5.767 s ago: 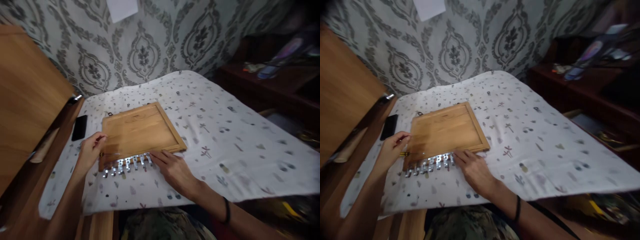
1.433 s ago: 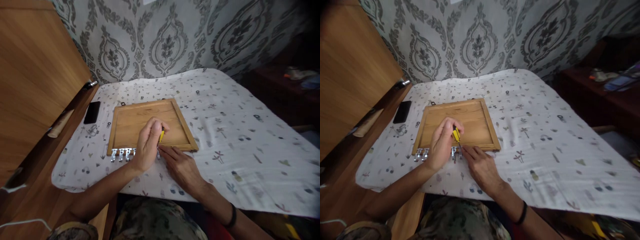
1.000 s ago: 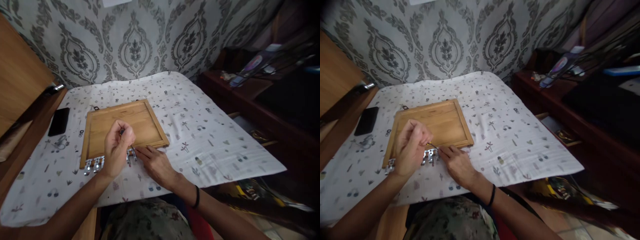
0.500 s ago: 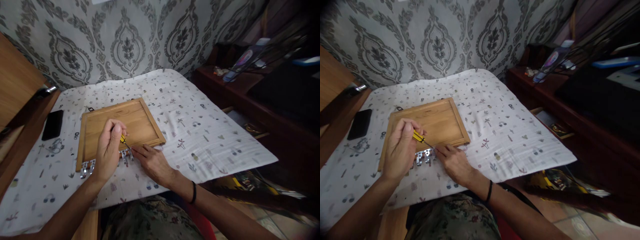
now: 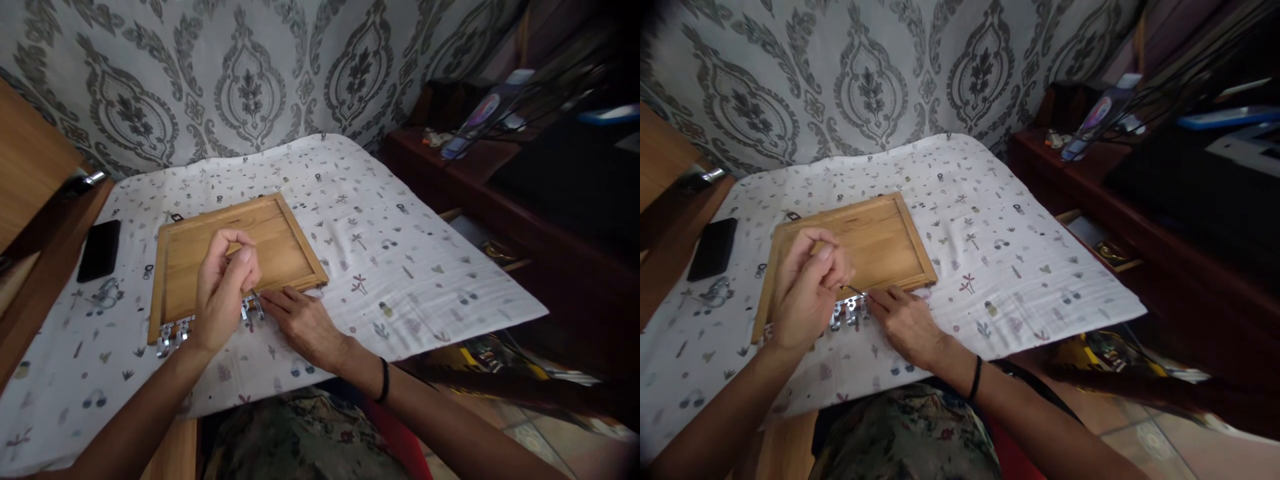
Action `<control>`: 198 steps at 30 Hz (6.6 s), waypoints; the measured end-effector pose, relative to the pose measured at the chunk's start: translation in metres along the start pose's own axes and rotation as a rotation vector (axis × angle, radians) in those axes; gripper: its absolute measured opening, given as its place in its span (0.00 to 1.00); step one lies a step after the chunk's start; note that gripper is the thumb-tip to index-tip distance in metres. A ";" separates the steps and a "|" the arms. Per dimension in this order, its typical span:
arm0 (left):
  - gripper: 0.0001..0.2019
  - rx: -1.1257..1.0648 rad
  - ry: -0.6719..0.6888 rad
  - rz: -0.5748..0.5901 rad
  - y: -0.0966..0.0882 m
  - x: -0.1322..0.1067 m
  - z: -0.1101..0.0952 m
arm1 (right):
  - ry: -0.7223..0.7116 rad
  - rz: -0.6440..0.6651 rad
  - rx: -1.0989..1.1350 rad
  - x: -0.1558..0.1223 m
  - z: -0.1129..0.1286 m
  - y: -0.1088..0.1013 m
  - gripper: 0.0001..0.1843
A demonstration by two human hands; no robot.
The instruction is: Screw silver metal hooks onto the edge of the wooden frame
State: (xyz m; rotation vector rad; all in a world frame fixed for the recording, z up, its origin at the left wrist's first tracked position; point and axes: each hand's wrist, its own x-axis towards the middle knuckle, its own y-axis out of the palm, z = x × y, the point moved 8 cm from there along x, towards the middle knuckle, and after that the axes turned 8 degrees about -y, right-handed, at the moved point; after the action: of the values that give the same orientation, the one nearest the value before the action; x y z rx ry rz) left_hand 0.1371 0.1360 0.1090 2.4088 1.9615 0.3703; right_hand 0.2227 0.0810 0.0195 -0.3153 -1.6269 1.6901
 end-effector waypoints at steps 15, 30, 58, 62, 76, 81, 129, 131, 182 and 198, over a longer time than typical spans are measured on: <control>0.17 0.002 -0.012 -0.038 -0.003 0.003 0.003 | 0.010 -0.011 0.001 0.001 -0.001 0.000 0.21; 0.16 0.418 0.186 0.035 -0.007 -0.003 -0.009 | 0.004 -0.035 -0.016 0.001 0.000 -0.002 0.20; 0.07 1.018 0.399 0.021 -0.009 -0.019 -0.048 | 0.030 0.037 -0.001 0.003 -0.001 -0.001 0.21; 0.06 1.052 0.477 0.005 -0.005 -0.021 -0.055 | 0.019 0.025 -0.006 0.002 -0.001 -0.001 0.22; 0.07 1.094 0.510 0.044 0.002 -0.023 -0.059 | 0.023 0.050 -0.004 0.002 -0.001 0.001 0.22; 0.06 1.080 0.489 0.016 0.001 -0.021 -0.061 | 0.034 0.045 0.027 0.002 -0.001 0.000 0.22; 0.06 1.146 0.505 0.050 0.003 -0.019 -0.064 | 0.036 0.031 0.044 0.001 -0.001 -0.002 0.21; 0.06 1.152 0.516 0.028 0.002 -0.019 -0.063 | 0.034 0.027 0.040 0.001 -0.001 -0.002 0.20; 0.07 0.945 0.421 0.083 -0.001 -0.014 -0.052 | -0.038 -0.140 -0.011 -0.008 -0.002 0.002 0.32; 0.07 0.940 0.412 0.098 -0.005 -0.014 -0.052 | -0.050 -0.142 -0.017 -0.007 -0.001 0.000 0.29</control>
State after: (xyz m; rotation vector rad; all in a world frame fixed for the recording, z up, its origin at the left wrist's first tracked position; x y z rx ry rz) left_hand 0.1196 0.1168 0.1565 3.1675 2.6296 -0.1261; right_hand 0.2279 0.0768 0.0171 -0.1621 -1.6605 1.5895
